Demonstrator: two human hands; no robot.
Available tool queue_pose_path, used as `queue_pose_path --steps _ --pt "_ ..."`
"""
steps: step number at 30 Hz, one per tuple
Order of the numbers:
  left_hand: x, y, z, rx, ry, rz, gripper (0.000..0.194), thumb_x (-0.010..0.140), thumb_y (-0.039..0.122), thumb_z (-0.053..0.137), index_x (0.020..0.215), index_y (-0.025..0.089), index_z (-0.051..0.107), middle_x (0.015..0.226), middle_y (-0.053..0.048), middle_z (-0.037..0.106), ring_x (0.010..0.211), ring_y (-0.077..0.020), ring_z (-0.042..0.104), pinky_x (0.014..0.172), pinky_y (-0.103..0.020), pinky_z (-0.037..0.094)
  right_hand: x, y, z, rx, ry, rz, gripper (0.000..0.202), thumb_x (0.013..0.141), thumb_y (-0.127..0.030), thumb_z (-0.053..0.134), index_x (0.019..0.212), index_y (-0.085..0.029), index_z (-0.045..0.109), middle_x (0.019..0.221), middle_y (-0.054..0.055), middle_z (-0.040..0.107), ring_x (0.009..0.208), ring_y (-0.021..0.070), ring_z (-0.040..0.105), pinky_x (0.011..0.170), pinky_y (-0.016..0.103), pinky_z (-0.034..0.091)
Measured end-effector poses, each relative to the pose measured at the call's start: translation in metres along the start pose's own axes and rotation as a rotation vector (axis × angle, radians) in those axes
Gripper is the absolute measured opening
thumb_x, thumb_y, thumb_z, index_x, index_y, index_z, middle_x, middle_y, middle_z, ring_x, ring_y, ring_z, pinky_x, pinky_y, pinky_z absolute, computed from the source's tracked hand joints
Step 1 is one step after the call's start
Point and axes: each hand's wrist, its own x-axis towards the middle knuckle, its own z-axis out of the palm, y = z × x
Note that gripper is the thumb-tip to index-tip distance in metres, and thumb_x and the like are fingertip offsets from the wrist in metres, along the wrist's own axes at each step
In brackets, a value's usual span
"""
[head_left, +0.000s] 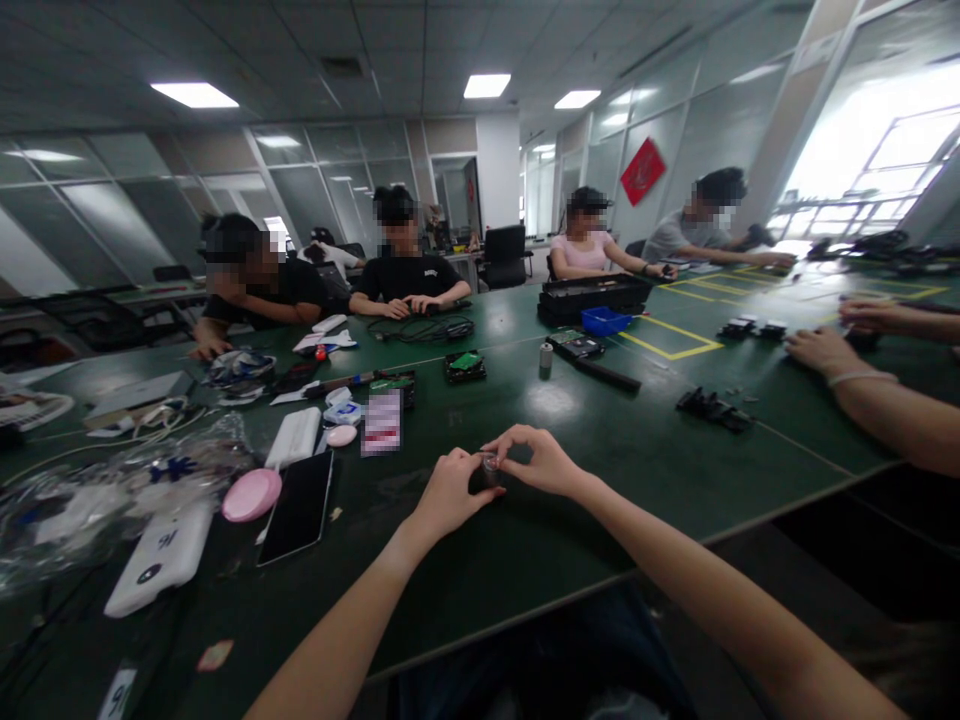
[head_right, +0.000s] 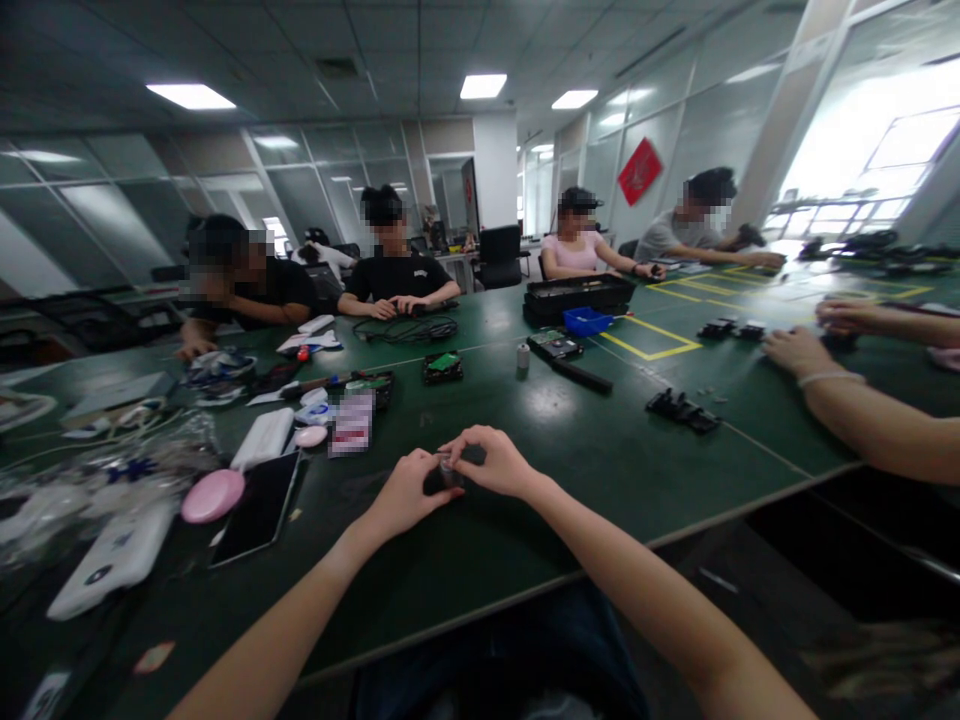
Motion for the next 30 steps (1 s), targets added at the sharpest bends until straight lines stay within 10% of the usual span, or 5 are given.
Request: queue_pose_path --steps 30 --pt "-0.0005 0.0082 -0.0063 0.024 -0.012 0.043 0.039 0.078 0.042 0.066 0.112 0.024 0.060 0.095 -0.004 0.065 0.089 -0.0225 0.057 0.077 -0.032 0.040 0.0009 0.0024 -0.0004 0.006 0.010 0.007 0.042 0.081 -0.020 0.062 0.052 -0.019 0.031 0.080 0.003 0.069 0.078 0.0152 0.064 0.074 0.031 0.046"
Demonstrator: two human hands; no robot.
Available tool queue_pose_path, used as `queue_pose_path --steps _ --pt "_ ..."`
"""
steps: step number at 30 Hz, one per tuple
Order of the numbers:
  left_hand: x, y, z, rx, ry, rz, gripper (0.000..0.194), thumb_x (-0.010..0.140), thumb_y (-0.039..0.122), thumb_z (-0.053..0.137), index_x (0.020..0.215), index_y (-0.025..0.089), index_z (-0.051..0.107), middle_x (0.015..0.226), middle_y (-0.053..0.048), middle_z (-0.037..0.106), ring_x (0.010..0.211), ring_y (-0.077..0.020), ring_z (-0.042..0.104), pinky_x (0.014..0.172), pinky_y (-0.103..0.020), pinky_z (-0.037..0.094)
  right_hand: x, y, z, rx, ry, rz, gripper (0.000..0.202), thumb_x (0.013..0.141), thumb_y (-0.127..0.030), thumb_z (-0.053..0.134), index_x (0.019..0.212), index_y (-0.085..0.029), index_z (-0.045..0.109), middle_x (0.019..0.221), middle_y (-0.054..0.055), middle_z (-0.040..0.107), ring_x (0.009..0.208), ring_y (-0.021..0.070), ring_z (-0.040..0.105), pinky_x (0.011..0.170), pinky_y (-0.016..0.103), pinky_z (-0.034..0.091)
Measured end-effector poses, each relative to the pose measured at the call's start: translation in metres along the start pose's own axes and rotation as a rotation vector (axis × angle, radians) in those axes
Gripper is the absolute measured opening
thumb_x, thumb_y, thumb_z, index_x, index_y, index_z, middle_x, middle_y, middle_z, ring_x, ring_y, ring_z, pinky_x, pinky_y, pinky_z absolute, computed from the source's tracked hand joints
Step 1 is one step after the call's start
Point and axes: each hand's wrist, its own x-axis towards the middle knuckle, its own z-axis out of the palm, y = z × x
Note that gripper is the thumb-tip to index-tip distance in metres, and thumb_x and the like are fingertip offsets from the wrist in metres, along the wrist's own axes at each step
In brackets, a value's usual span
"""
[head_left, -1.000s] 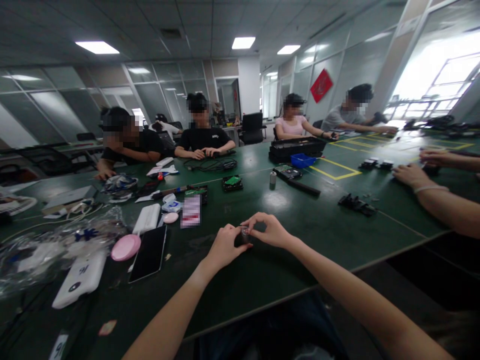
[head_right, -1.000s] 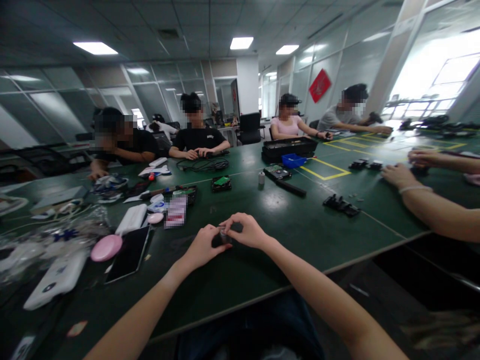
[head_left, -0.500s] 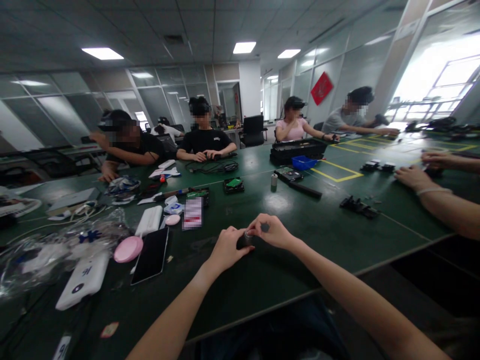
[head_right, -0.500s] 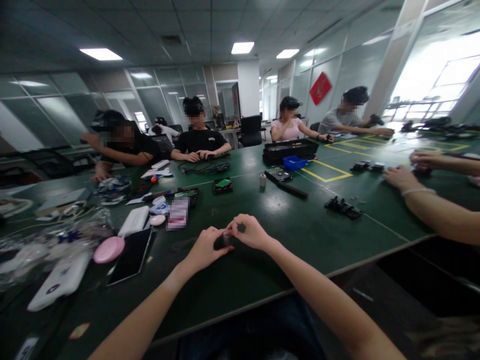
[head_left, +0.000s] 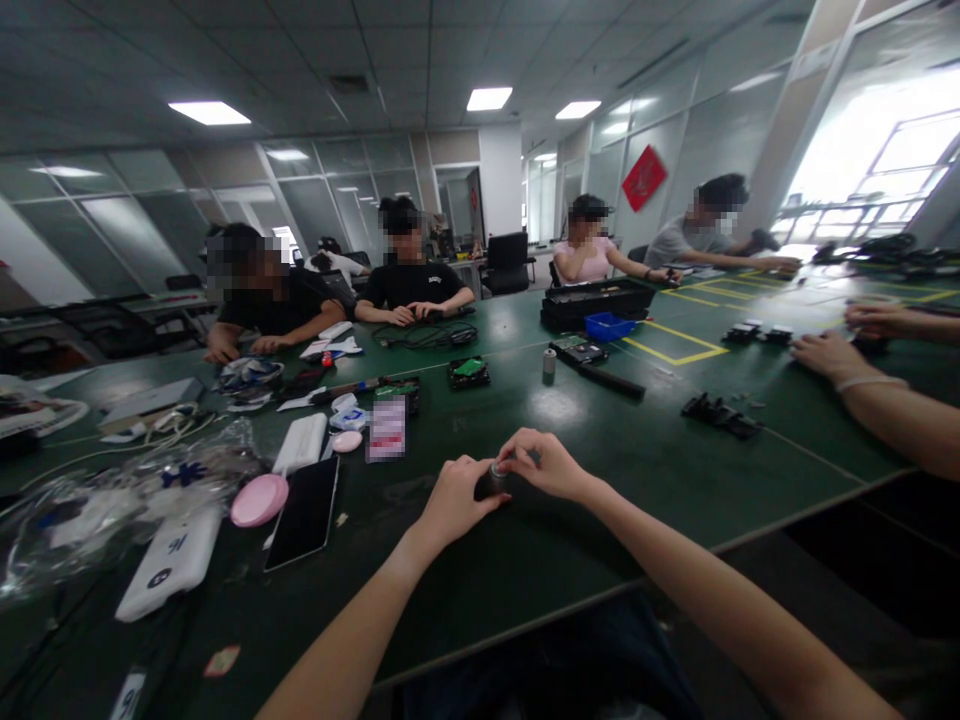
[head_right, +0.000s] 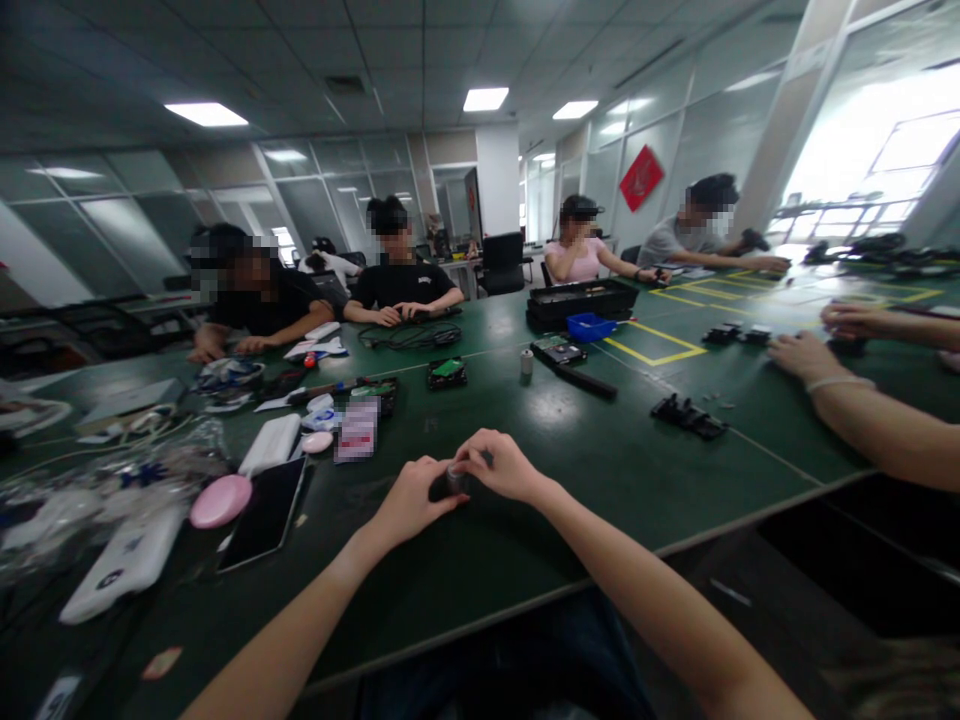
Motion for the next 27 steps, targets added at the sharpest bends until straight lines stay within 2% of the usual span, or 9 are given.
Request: queue_pose_path --steps 8,21,27 --pt "0.0006 0.0003 -0.0001 0.003 0.002 -0.002 0.037 0.078 0.042 0.067 0.110 0.024 0.061 0.094 -0.004 0.065 0.088 -0.0223 0.058 0.076 -0.032 0.040 0.0015 0.0042 -0.0009 -0.151 -0.005 -0.065 0.039 0.080 -0.023 0.065 0.051 -0.019 0.038 0.077 0.002 0.069 0.078 0.0170 0.060 0.079 0.035 0.042" --pt "0.0007 0.0034 -0.0030 -0.002 -0.013 -0.008 0.038 0.078 0.040 0.067 0.112 0.024 0.061 0.097 -0.004 0.066 0.089 -0.0227 0.057 0.077 -0.033 0.040 0.0026 0.0033 -0.0040 -0.161 -0.054 -0.097 0.036 0.082 -0.018 0.059 0.052 -0.019 0.038 0.077 0.001 0.070 0.081 0.0172 0.061 0.083 0.036 0.041" --pt "0.0009 0.0019 -0.0018 0.015 -0.012 -0.001 0.039 0.078 0.041 0.067 0.112 0.024 0.061 0.097 -0.005 0.065 0.089 -0.0229 0.057 0.077 -0.033 0.040 0.0024 0.0024 -0.0027 -0.079 0.042 -0.061 0.040 0.080 -0.016 0.060 0.052 -0.020 0.033 0.078 0.002 0.069 0.084 0.0177 0.061 0.082 0.036 0.043"
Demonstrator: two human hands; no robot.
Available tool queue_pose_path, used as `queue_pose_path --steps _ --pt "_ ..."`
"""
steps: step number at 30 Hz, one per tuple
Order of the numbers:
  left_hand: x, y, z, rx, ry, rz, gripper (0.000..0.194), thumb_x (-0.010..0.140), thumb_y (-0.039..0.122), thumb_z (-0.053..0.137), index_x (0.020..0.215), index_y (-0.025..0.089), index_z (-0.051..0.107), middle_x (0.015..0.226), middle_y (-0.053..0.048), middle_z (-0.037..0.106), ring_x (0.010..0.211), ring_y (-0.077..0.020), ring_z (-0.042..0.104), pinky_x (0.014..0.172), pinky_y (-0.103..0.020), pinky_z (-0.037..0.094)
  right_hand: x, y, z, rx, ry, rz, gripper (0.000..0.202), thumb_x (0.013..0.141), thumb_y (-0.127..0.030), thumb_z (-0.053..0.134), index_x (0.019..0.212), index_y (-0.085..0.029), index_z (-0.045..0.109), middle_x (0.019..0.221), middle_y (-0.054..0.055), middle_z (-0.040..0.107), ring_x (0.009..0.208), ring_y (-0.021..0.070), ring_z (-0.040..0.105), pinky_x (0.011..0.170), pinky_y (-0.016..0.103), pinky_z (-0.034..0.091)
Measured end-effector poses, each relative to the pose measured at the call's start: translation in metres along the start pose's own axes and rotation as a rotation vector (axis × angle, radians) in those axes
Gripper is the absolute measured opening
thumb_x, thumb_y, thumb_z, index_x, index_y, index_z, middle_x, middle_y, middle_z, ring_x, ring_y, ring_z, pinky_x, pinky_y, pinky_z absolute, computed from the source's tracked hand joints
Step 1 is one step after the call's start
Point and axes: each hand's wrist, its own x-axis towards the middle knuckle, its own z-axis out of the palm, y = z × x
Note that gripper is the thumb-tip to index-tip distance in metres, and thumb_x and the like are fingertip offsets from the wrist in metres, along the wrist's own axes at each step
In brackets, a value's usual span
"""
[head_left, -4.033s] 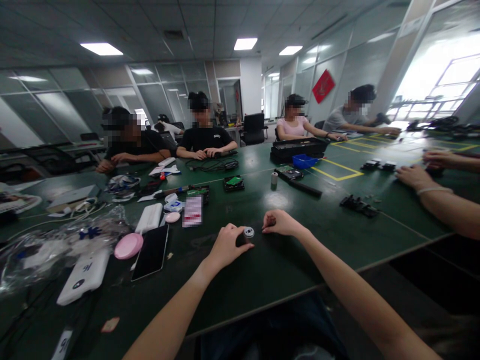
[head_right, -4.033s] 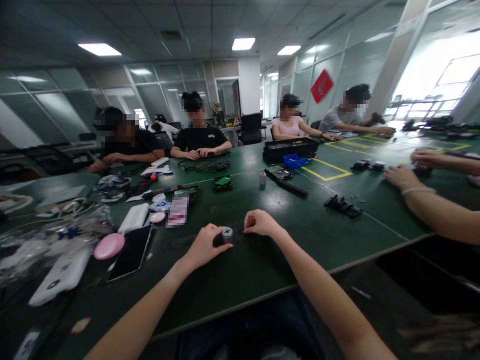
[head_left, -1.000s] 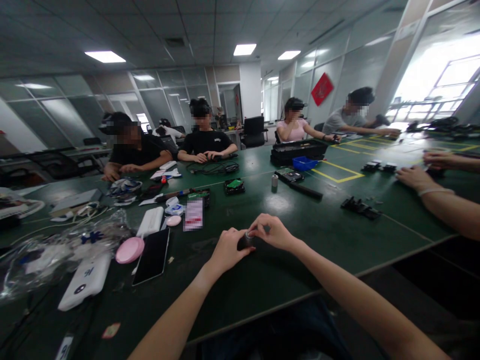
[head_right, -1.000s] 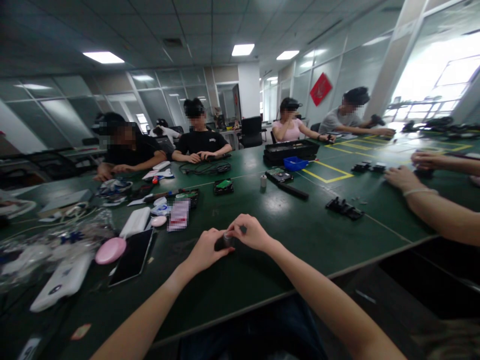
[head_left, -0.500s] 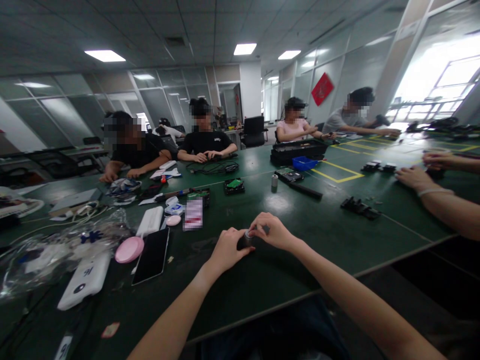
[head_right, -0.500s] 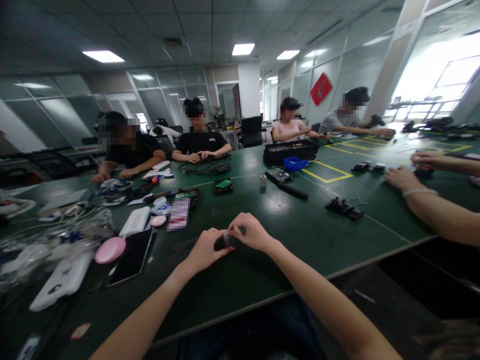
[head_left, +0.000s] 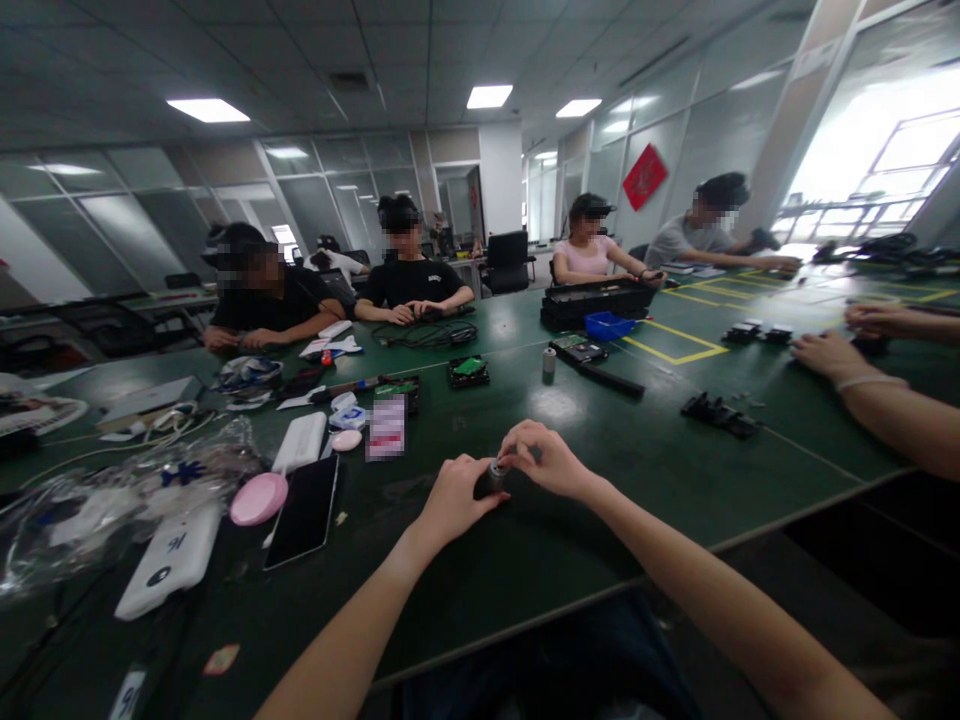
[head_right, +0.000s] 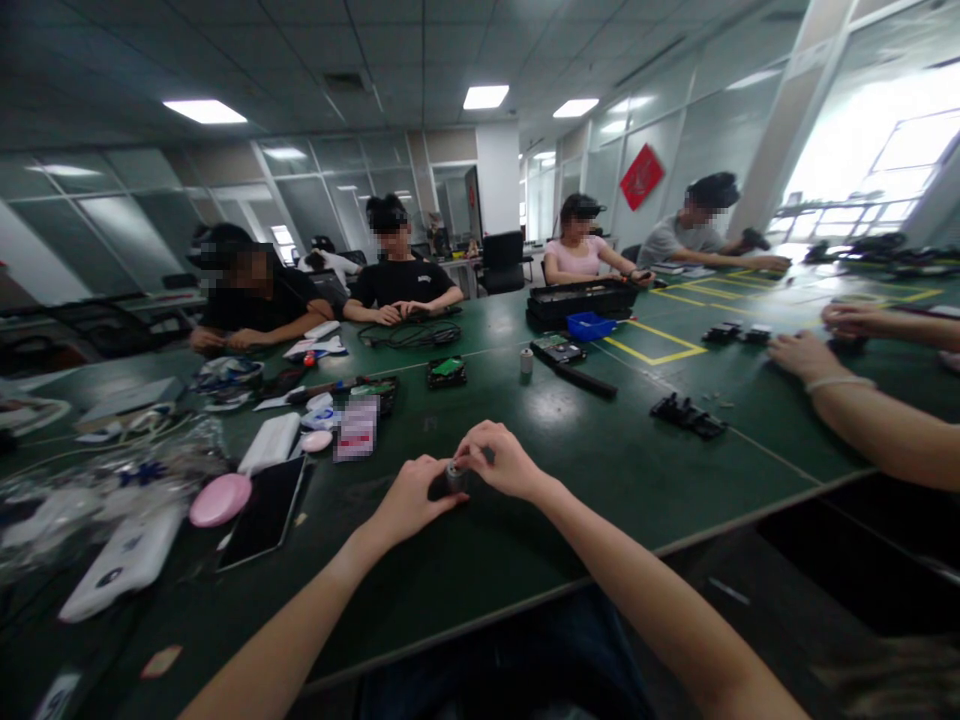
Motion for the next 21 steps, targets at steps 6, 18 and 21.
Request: queue_pose_path --steps 6,18,21 --pt "0.000 0.000 0.000 -0.017 0.012 0.007 0.041 0.079 0.042 0.066 0.115 0.023 0.059 0.100 -0.004 0.065 0.091 -0.0222 0.057 0.079 -0.033 0.040 0.005 0.009 -0.020 -0.078 0.173 0.038 0.040 0.080 -0.021 0.062 0.052 -0.020 0.034 0.080 0.003 0.071 0.082 0.0190 0.060 0.082 0.038 0.043" --pt "-0.001 -0.003 0.002 -0.005 0.002 -0.016 0.043 0.079 0.044 0.065 0.116 0.023 0.058 0.101 -0.005 0.065 0.092 -0.0226 0.057 0.082 -0.033 0.041 -0.013 0.044 -0.031 -0.322 -0.347 0.318 0.006 0.071 -0.014 0.065 0.071 -0.019 0.065 0.072 -0.001 0.069 0.072 0.0146 0.063 0.067 0.024 0.043" --pt "-0.001 -0.003 0.004 -0.030 0.001 -0.034 0.044 0.079 0.044 0.065 0.117 0.025 0.057 0.104 -0.005 0.064 0.094 -0.0231 0.057 0.084 -0.034 0.040 -0.011 0.041 -0.033 -0.346 -0.357 0.352 0.009 0.073 -0.022 0.068 0.082 -0.021 0.067 0.080 0.000 0.069 0.078 0.0155 0.063 0.072 0.025 0.044"
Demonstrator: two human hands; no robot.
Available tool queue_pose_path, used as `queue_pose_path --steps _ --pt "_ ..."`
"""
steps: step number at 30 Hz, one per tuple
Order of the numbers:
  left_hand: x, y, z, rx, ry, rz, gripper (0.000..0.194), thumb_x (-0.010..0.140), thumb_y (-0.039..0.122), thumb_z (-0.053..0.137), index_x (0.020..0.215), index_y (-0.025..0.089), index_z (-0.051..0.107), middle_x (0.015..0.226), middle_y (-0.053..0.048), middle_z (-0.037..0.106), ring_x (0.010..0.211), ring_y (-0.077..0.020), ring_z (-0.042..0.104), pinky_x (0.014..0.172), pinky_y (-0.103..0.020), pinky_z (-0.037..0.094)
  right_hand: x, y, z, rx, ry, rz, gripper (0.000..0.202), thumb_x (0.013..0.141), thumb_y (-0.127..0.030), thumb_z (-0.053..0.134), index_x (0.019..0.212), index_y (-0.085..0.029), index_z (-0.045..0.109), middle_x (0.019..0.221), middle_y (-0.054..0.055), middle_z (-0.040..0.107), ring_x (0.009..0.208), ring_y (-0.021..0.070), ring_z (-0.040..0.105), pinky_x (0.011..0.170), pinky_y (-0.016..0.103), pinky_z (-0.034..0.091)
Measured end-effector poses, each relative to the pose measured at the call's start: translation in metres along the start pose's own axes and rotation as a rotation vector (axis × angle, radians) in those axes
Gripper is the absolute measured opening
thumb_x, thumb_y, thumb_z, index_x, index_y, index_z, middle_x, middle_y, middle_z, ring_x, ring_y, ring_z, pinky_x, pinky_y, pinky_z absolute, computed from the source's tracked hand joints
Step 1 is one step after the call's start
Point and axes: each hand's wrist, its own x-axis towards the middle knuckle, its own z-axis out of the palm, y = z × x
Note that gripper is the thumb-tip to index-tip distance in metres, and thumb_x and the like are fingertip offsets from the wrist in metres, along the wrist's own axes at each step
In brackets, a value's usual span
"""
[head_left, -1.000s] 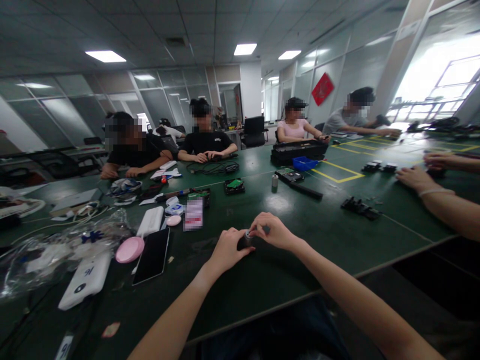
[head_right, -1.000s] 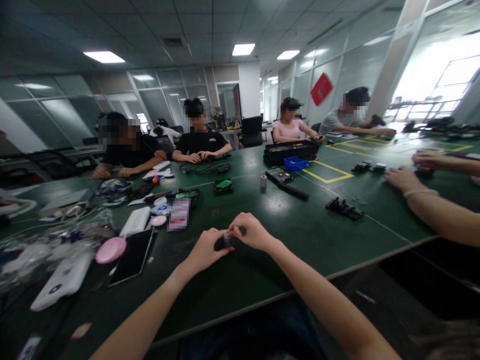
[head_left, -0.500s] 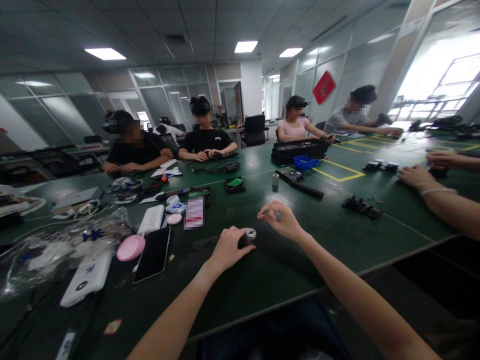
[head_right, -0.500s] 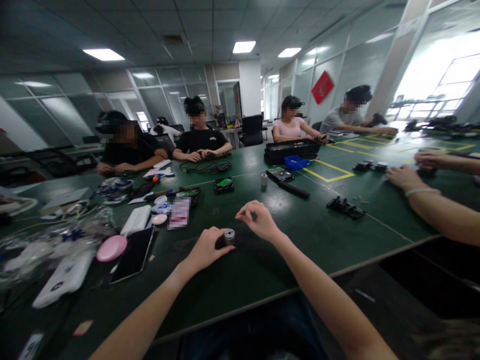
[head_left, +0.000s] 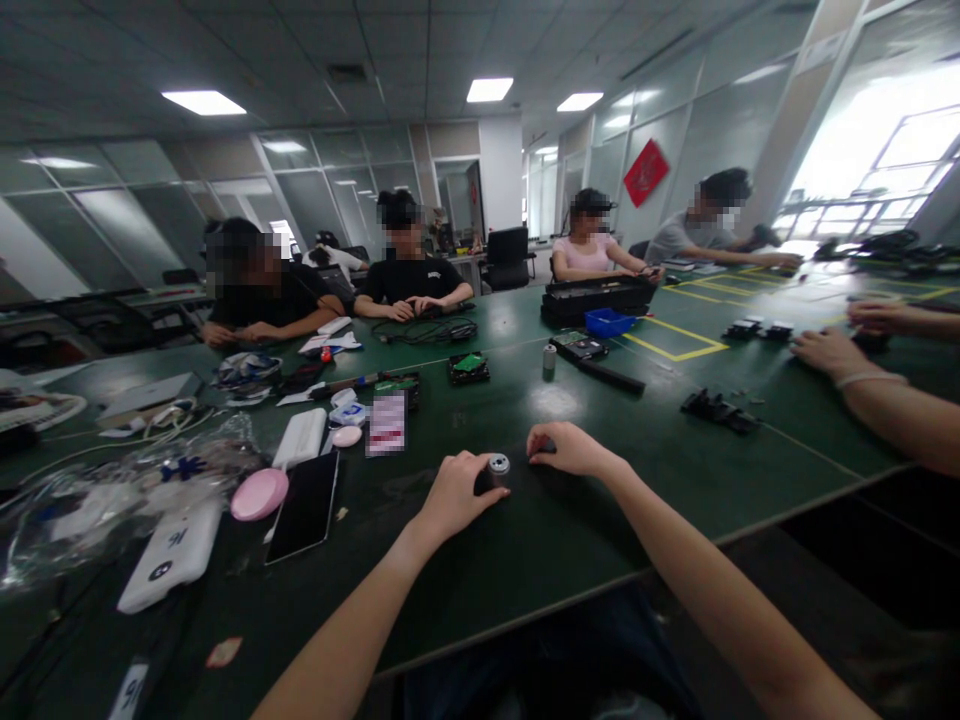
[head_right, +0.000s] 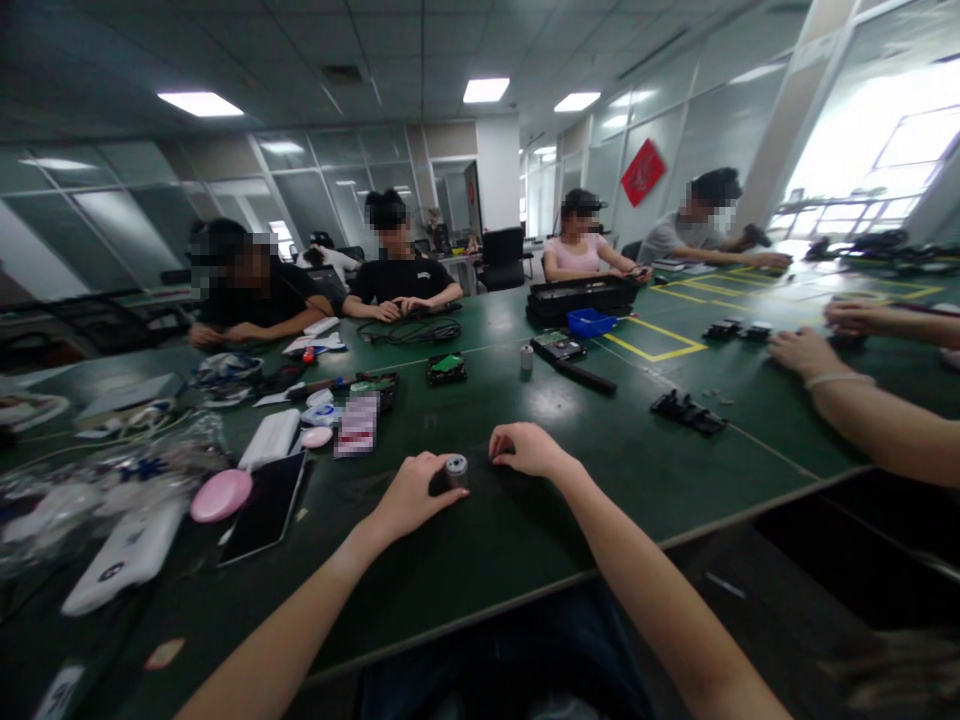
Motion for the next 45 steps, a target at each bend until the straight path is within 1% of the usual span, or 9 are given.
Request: queue_pose_path --steps 5,7,12,20,23,26,30,35,45 --pt "0.000 -0.001 0.006 -0.103 0.095 -0.159 0.078 0.069 0.045 0.073 0.136 0.029 0.036 0.116 -0.005 0.061 0.113 -0.0269 0.047 0.092 -0.040 0.035 -0.001 0.001 -0.007 -0.128 -0.012 0.072 0.033 0.069 -0.043 0.072 0.099 -0.028 0.070 0.091 0.004 0.066 0.089 0.0218 0.058 0.077 0.031 0.043" --pt "0.000 -0.001 0.008 -0.120 0.112 -0.204 0.082 0.064 0.048 0.076 0.134 0.030 0.037 0.120 -0.005 0.059 0.117 -0.0286 0.043 0.092 -0.042 0.034 -0.001 0.003 -0.009 -0.173 -0.016 0.116 0.033 0.068 -0.049 0.071 0.096 -0.031 0.072 0.094 0.005 0.064 0.096 0.0251 0.054 0.081 0.036 0.042" --pt "0.001 -0.001 0.010 -0.036 0.160 -0.226 0.055 0.059 0.055 0.077 0.106 0.031 0.062 0.118 -0.003 0.059 0.114 -0.0304 0.042 0.088 -0.042 0.034 -0.001 0.006 -0.008 -0.211 0.040 0.214 0.032 0.063 -0.057 0.073 0.086 -0.035 0.075 0.120 0.008 0.053 0.118 0.0345 0.036 0.093 0.053 0.030" --pt "0.001 0.008 0.006 -0.016 0.253 -0.195 0.042 0.065 0.059 0.071 0.092 0.027 0.067 0.109 -0.004 0.063 0.110 -0.0289 0.045 0.086 -0.043 0.034 0.000 0.009 0.003 -0.171 0.065 0.374 0.034 0.061 -0.058 0.073 0.085 -0.034 0.075 0.135 0.010 0.043 0.128 0.0447 0.020 0.093 0.064 0.021" --pt "0.000 0.008 0.006 -0.030 0.256 -0.182 0.039 0.068 0.056 0.070 0.094 0.027 0.068 0.101 -0.004 0.065 0.106 -0.0278 0.048 0.085 -0.043 0.035 0.002 -0.001 0.004 -0.155 0.199 0.287 0.026 0.070 -0.054 0.068 0.083 -0.032 0.075 0.134 0.008 0.045 0.129 0.0421 0.021 0.096 0.064 0.019" --pt "0.001 0.007 0.007 -0.070 0.244 -0.164 0.038 0.070 0.053 0.070 0.098 0.027 0.067 0.099 -0.004 0.065 0.102 -0.0256 0.051 0.085 -0.041 0.037 0.003 -0.021 0.005 -0.102 0.354 0.075 0.021 0.078 -0.048 0.063 0.087 -0.032 0.073 0.137 0.003 0.043 0.133 0.0342 0.021 0.102 0.056 0.020" --pt "0.002 0.006 0.007 -0.095 0.225 -0.121 0.036 0.072 0.050 0.069 0.097 0.025 0.068 0.096 -0.005 0.065 0.099 -0.0243 0.054 0.084 -0.038 0.040 0.000 -0.048 0.010 -0.045 0.363 -0.137 0.016 0.082 -0.042 0.061 0.089 -0.031 0.071 0.135 0.001 0.045 0.133 0.0290 0.022 0.106 0.049 0.021" --pt "0.002 0.006 0.007 -0.092 0.223 -0.112 0.032 0.071 0.046 0.071 0.095 0.024 0.069 0.094 -0.005 0.066 0.096 -0.0242 0.055 0.082 -0.038 0.042 -0.002 -0.056 0.017 -0.049 0.306 -0.181 0.014 0.082 -0.039 0.062 0.090 -0.031 0.070 0.130 0.001 0.050 0.131 0.0286 0.026 0.103 0.048 0.024" --pt "0.003 0.011 0.001 -0.086 0.189 -0.116 0.029 0.072 0.046 0.070 0.090 0.023 0.069 0.091 -0.004 0.066 0.095 -0.0240 0.055 0.081 -0.037 0.043 -0.003 -0.056 0.014 -0.085 0.350 -0.210 0.015 0.083 -0.038 0.062 0.092 -0.031 0.071 0.121 0.003 0.055 0.126 0.0274 0.032 0.101 0.046 0.026"
